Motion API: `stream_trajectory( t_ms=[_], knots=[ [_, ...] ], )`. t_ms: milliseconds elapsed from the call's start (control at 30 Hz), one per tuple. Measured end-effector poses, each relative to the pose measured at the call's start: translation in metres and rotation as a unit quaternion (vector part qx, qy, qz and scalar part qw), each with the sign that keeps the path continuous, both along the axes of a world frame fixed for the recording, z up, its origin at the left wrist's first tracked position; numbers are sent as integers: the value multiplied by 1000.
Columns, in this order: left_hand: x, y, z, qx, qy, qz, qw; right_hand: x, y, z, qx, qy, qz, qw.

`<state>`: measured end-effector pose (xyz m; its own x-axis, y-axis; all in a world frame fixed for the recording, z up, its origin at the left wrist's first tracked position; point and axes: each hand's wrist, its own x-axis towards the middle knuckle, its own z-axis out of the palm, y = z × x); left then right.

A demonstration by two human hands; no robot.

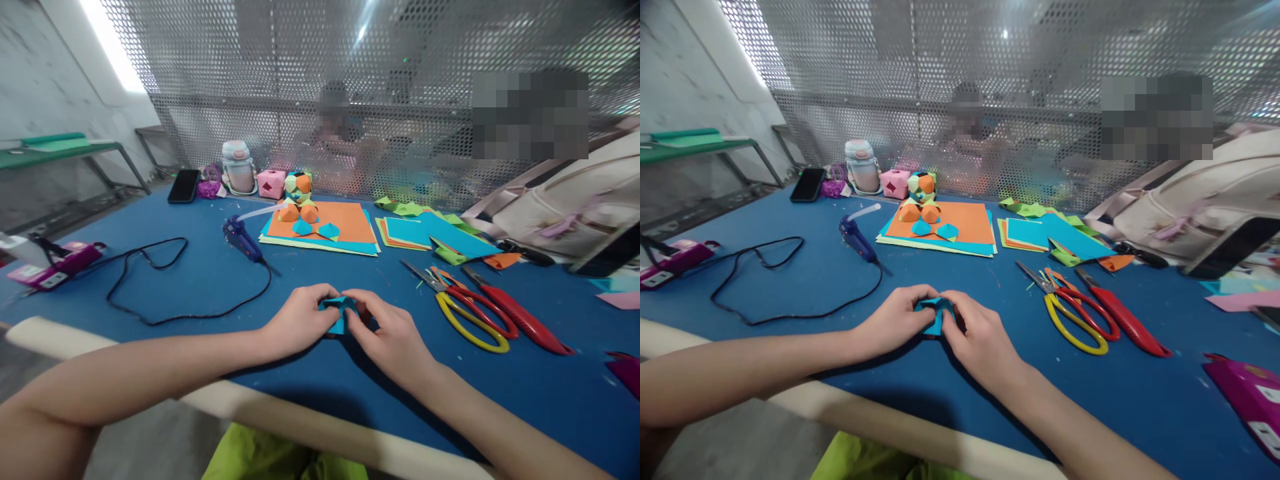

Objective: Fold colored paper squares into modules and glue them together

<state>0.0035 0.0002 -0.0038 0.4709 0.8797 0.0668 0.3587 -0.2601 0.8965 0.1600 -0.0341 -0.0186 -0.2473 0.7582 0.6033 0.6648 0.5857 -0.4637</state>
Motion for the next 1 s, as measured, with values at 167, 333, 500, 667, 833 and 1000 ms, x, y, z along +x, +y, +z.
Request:
stream_trajectory(
  t_ms=[167, 333, 500, 667, 833, 1000],
  knots=[
    [0, -1, -3, -42, -23, -9, 999, 0, -3, 0, -27, -2, -10, 1000],
    [1, -1, -6, -94, -51, -14, 994, 0, -2, 1, -35, -5, -12, 999],
    [0, 0, -7, -78, -19, -20, 997, 2, 0, 2, -35, -22, -26, 999],
    [-2, -1, -5, -61, 5, -29, 998, 5, 2, 3, 22, -31, 8, 999],
    [-3, -1, -4, -74, 18, -49, 996, 8, 3, 5, 34, -37, 39, 998],
    [-3, -1, 0, -104, 16, -74, 992, 11, 3, 8, 1, -29, 84, 996]
  ],
)
